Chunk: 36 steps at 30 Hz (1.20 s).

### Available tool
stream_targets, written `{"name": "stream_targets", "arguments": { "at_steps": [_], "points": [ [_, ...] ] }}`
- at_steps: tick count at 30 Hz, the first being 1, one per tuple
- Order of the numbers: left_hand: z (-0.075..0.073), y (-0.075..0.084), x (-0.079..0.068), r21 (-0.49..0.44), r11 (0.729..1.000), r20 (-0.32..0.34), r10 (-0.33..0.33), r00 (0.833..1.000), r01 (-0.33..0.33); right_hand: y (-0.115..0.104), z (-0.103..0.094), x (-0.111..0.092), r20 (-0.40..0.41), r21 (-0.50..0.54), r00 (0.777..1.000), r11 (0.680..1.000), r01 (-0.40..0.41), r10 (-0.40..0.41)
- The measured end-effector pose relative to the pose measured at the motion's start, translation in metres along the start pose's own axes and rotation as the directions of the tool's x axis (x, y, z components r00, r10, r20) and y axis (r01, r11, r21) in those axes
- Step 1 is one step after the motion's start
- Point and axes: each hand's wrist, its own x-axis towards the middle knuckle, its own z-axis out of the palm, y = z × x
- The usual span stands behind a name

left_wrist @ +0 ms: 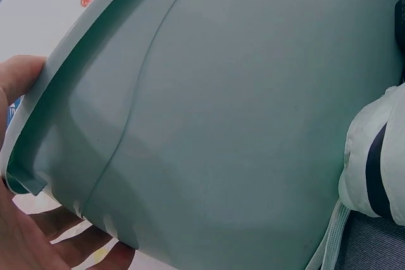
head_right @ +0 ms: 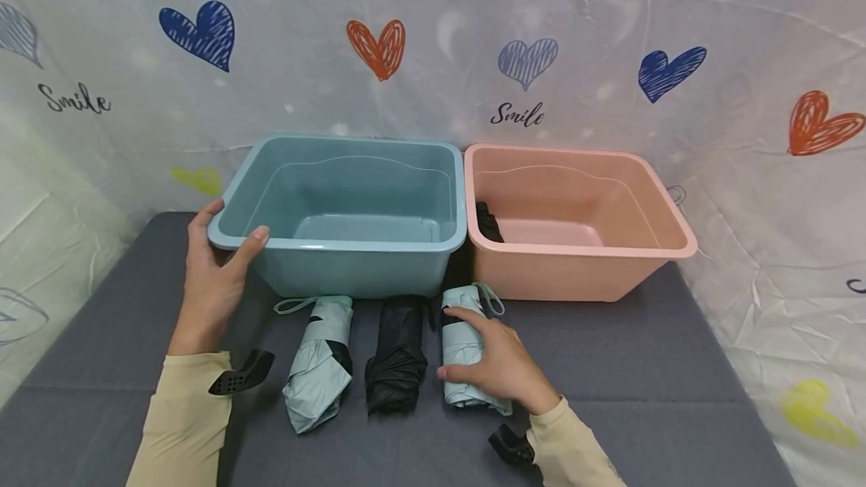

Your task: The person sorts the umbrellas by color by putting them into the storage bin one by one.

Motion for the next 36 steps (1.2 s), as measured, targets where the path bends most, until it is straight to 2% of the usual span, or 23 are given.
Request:
{"name": "stream_targets", "arguments": {
  "at_steps": [8,18,28,32,36],
  "points": [
    [0.000,0.001,0.000,-0.003,1.000,-0.004,0.007,1.000,-0.007,-0.019,-0.021,-0.014,-0.059,0.035,0.996,0.997,0.068,-0.066],
    [-0.001,0.001,0.001,-0.004,1.000,0.001,0.005,1.000,-0.005,-0.037,-0.043,-0.031,-0.074,0.110,0.985,0.980,0.163,-0.155],
    [-0.001,0.001,0.001,0.000,1.000,-0.006,-0.008,1.000,0.008,-0.041,-0.065,-0.042,-0.030,0.343,0.988,0.927,0.151,-0.150],
    [0.000,0.001,0.001,0.001,1.000,-0.011,-0.013,1.000,0.013,-0.039,-0.074,-0.044,-0.039,0.371,0.991,0.919,0.133,-0.128],
    [0.001,0.000,0.001,0.010,1.000,-0.013,-0.013,1.000,0.013,-0.038,-0.090,-0.041,-0.055,0.349,0.990,0.927,0.138,-0.127]
  ]
}}
